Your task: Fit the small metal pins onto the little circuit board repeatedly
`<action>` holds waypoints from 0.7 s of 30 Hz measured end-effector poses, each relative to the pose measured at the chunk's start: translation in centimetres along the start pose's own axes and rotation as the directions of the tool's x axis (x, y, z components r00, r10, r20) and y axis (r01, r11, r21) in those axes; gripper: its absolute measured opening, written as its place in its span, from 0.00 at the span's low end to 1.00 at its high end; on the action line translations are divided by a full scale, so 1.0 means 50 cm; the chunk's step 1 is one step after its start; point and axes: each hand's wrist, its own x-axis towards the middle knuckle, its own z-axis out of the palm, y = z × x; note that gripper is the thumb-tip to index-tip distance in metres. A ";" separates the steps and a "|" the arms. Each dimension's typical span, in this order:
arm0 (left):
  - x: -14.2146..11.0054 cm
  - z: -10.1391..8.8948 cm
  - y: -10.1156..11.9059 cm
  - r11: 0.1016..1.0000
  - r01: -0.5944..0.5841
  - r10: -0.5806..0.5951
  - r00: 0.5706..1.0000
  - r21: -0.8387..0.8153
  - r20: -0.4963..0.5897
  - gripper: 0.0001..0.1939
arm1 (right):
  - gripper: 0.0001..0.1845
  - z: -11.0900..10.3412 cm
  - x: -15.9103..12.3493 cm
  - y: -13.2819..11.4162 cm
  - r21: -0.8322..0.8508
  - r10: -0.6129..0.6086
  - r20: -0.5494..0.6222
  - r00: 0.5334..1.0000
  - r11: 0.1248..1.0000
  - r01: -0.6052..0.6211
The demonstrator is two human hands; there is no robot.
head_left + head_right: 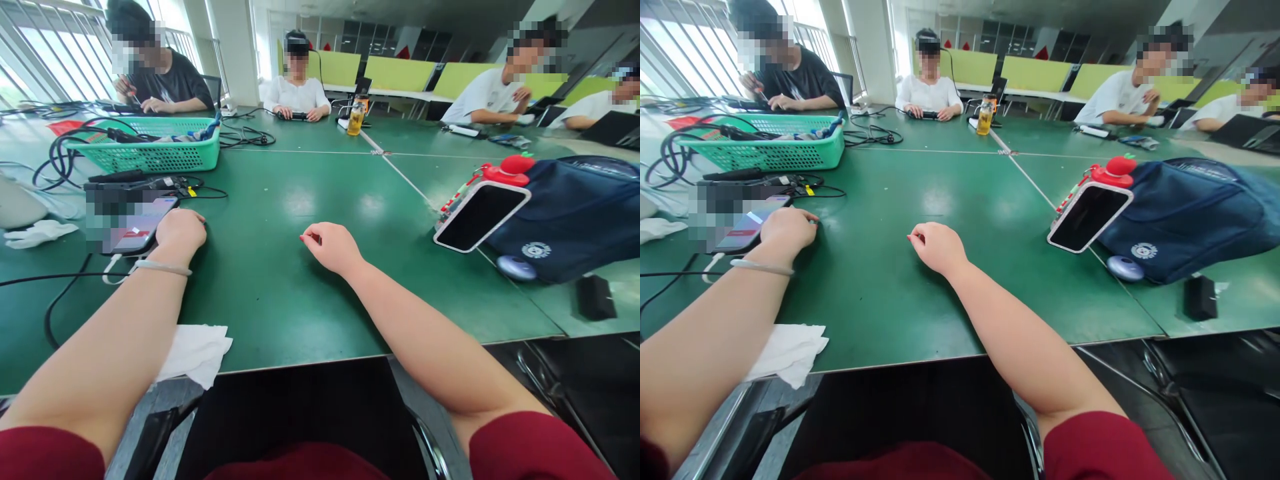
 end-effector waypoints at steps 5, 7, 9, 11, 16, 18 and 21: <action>-0.006 0.001 0.010 0.982 0.101 -0.074 0.983 0.158 -0.170 0.21 | 0.13 0.005 0.002 -0.002 -0.021 0.013 0.046 0.999 1.000 -0.012; -0.009 0.002 0.014 0.977 0.101 -0.067 0.981 0.185 -0.182 0.21 | 0.13 0.007 0.003 -0.001 -0.025 0.014 0.054 0.998 1.000 -0.012; -0.011 0.002 0.017 0.974 0.104 -0.065 0.979 0.202 -0.192 0.21 | 0.13 0.009 0.003 0.001 -0.022 0.013 0.057 0.998 1.000 -0.012; -0.011 0.002 0.018 0.972 0.102 -0.060 0.979 0.212 -0.196 0.19 | 0.13 0.009 0.003 0.002 -0.016 0.017 0.057 0.998 1.000 -0.016; -0.011 0.003 0.020 0.970 0.062 -0.014 0.980 0.236 -0.200 0.17 | 0.13 0.010 0.003 0.005 -0.003 0.023 0.056 0.998 1.000 -0.023; -0.009 0.007 0.019 0.972 0.041 0.006 0.981 0.231 -0.196 0.16 | 0.13 0.010 0.004 0.005 0.004 0.021 0.056 0.998 1.000 -0.021; -0.003 0.017 0.016 0.977 0.041 0.003 0.979 0.207 -0.204 0.19 | 0.14 0.010 0.004 0.006 0.019 0.025 0.056 0.998 0.999 -0.026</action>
